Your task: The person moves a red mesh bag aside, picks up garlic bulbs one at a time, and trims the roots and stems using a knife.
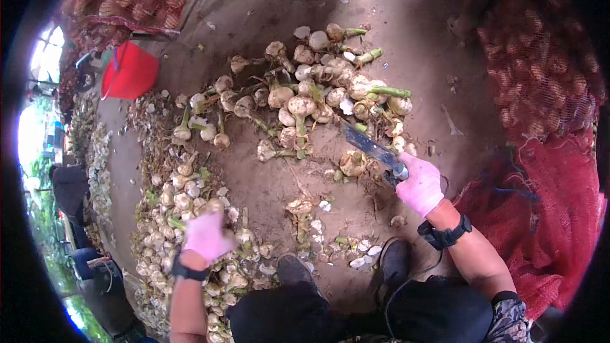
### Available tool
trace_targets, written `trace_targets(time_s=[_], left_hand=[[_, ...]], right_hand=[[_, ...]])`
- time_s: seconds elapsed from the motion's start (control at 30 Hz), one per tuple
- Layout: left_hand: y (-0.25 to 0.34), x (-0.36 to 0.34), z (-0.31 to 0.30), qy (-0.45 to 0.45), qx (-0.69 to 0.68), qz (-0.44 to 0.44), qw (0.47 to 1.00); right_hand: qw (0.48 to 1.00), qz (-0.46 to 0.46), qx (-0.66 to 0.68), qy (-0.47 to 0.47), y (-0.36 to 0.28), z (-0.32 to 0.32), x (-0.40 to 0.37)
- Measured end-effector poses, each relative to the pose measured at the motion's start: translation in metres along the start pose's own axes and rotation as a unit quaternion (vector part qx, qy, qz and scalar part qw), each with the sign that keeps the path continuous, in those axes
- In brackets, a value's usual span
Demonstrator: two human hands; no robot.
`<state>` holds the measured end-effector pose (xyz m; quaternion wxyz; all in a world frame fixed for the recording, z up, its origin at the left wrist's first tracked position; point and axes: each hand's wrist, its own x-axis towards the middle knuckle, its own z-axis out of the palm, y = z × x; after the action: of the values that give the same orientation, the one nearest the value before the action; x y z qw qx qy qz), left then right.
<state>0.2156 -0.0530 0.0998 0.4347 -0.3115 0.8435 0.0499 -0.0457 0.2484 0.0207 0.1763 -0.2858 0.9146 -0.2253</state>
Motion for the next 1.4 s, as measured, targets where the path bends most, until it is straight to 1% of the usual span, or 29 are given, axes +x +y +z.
trace_targets(time_s=[0.03, 0.1, 0.2, 0.23, 0.27, 0.3, 0.33, 0.37, 0.4, 0.43, 0.5, 0.53, 0.57, 0.63, 0.67, 0.7, 0.77, 0.8, 0.83, 0.9, 0.97, 1.03, 1.1, 1.13, 1.2, 1.23, 1.3, 1.37, 1.4], left_hand=[[0.030, 0.007, -0.001, 0.002, -0.102, 0.002, 0.995], [0.076, 0.023, 0.030, 0.109, -0.198, 0.076, 0.971], [0.120, 0.072, 0.078, 0.128, -0.223, 0.054, 0.965], [0.128, 0.085, 0.092, 0.165, -0.254, 0.036, 0.952], [0.135, 0.089, 0.094, 0.203, -0.285, 0.019, 0.937], [0.136, 0.090, 0.095, 0.202, -0.286, 0.023, 0.937], [0.133, 0.091, 0.095, 0.113, -0.508, 0.089, 0.849], [0.132, 0.091, 0.088, 0.019, -0.695, 0.148, 0.703], [0.134, 0.080, 0.069, -0.025, -0.730, 0.161, 0.664], [0.135, 0.071, 0.056, -0.025, -0.730, 0.161, 0.663], [0.139, 0.062, 0.039, -0.042, -0.809, 0.250, 0.530], [0.137, 0.065, 0.039, 0.013, -0.751, 0.266, 0.604], [0.135, 0.064, 0.033, 0.013, -0.751, 0.267, 0.604], [0.132, 0.050, 0.011, -0.001, -0.681, 0.351, 0.643], [0.130, 0.038, -0.005, -0.027, -0.657, 0.374, 0.654], [0.130, 0.038, -0.008, -0.028, -0.656, 0.375, 0.654], [0.130, 0.037, -0.012, 0.139, -0.519, 0.478, 0.695], [0.128, 0.034, -0.017, 0.162, -0.474, 0.488, 0.715], [0.131, 0.026, -0.020, 0.163, -0.474, 0.488, 0.715], [0.144, 0.008, -0.030, 0.137, -0.568, 0.348, 0.733], [0.146, 0.008, -0.027, 0.144, -0.573, 0.337, 0.733], [0.150, 0.012, -0.021, 0.150, -0.578, 0.325, 0.733], [0.158, 0.017, -0.019, 0.029, -0.754, 0.229, 0.615], [0.159, 0.013, -0.020, 0.028, -0.754, 0.230, 0.615], [0.160, -0.004, -0.029, 0.238, -0.528, 0.338, 0.742], [0.161, -0.003, -0.027, 0.238, -0.527, 0.338, 0.742], [0.163, 0.002, -0.020, 0.145, -0.660, 0.298, 0.674], [0.160, 0.000, -0.013, 0.149, -0.562, 0.330, 0.744], [0.158, -0.019, -0.016, 0.145, -0.512, 0.378, 0.758]], right_hand=[[1.000, -0.018, 0.003, -0.009, -0.005, 0.003, 0.002], [0.999, -0.039, 0.005, -0.016, -0.009, 0.002, 0.005], [0.999, -0.034, 0.005, -0.026, -0.008, -0.001, -0.001], [0.999, -0.031, 0.002, -0.028, -0.006, -0.002, -0.005], [0.999, -0.015, 0.001, -0.042, -0.004, -0.003, -0.008], [0.998, 0.002, 0.001, -0.055, -0.002, -0.004, -0.010], [0.998, 0.004, 0.000, -0.056, -0.003, -0.004, -0.013], [0.997, 0.003, 0.004, -0.081, -0.007, -0.006, -0.014], [0.994, 0.001, 0.010, -0.106, -0.012, -0.007, -0.014], [0.994, 0.001, 0.009, -0.105, -0.018, -0.008, -0.015], [0.988, -0.065, 0.060, -0.123, -0.033, -0.011, -0.017], [0.985, -0.099, 0.042, -0.137, -0.040, -0.014, -0.017], [0.985, -0.098, 0.042, -0.137, -0.046, -0.015, -0.018], [0.978, -0.157, 0.038, -0.133, -0.054, -0.017, -0.019], [0.973, -0.197, 0.035, -0.113, -0.056, -0.019, -0.019], [0.974, -0.196, 0.035, -0.112, -0.059, -0.021, -0.019], [0.970, -0.225, 0.019, -0.091, -0.065, -0.024, -0.020], [0.970, -0.225, 0.019, -0.091, -0.066, -0.026, -0.021], [0.968, -0.230, 0.013, -0.100, -0.067, -0.028, -0.024], [0.966, -0.234, 0.006, -0.109, -0.069, -0.028, -0.028], [0.957, -0.249, -0.004, -0.147, -0.070, -0.027, -0.033], [0.957, -0.256, 0.004, -0.137, -0.065, -0.023, -0.033], [0.955, -0.278, 0.018, -0.098, -0.061, -0.018, -0.030], [0.956, -0.277, 0.017, -0.097, -0.059, -0.015, -0.028], [0.961, -0.263, -0.007, -0.088, -0.055, -0.009, -0.024], [0.961, -0.263, -0.008, -0.087, -0.054, -0.007, -0.022], [0.959, -0.281, 0.030, -0.035, -0.052, -0.001, -0.020], [0.983, -0.185, -0.014, -0.008, -0.036, 0.014, -0.007], [0.999, -0.033, -0.002, -0.036, -0.020, 0.005, 0.018]])
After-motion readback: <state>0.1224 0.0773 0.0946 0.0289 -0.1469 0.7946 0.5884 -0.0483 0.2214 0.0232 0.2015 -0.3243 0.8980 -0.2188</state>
